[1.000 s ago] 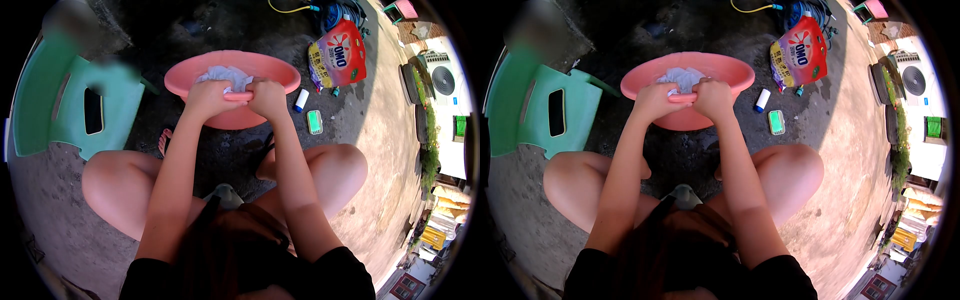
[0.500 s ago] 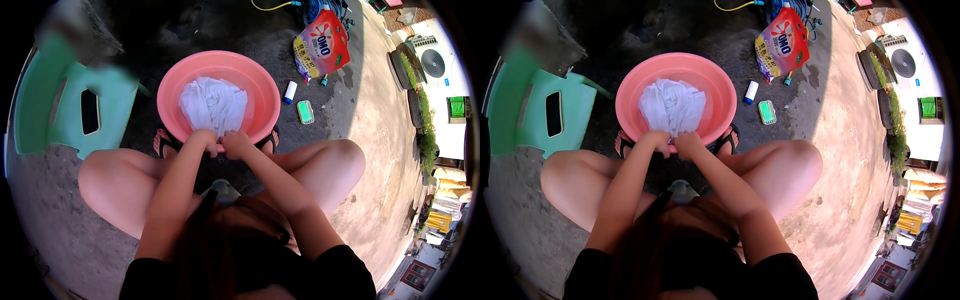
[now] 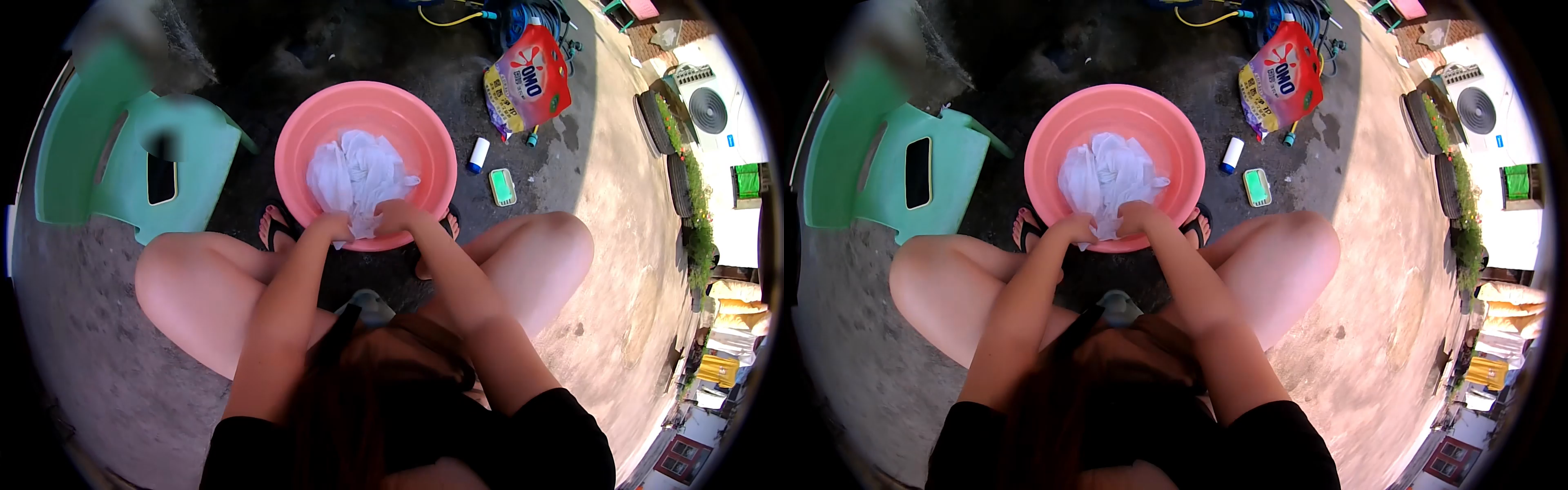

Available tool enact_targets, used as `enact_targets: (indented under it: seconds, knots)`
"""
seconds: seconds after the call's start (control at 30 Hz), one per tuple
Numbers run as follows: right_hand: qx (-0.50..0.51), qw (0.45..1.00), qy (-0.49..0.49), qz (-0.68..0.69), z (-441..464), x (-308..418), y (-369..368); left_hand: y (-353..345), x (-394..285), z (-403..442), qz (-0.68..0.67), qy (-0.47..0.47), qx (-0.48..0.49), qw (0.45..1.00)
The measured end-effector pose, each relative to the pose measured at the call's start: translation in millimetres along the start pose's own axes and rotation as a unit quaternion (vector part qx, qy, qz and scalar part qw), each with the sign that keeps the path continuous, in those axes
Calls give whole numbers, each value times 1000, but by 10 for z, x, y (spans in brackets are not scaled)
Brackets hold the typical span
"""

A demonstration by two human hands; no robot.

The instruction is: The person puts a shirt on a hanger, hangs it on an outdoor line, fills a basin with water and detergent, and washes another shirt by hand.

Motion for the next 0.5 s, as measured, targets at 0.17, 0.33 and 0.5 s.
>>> enact_targets:
  seconds: [0.17, 0.33, 0.5]
  knots:
    - [-293, 901, -90, 307, -462, -437, 1121, 691, 340, -36, -607, 103, -127, 777]
    - [-486, 789, -28, 375, -1020, -50, 2160, 2118, 3, -639, -627, -20, -196, 753]
    - [-567, 751, 122, 315, -1727, 742, 3300, 3192, -680, -2075, -566, -193, -235, 766]
Point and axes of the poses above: each hand's wrist, its own z-axis towards the middle knuckle, its own y-axis out of the back of the hand, x = y × z, the point moved 4 cm from there along z, towards the middle knuckle, and after that the axes turned 15 degrees about y, right-handed, at the moved point
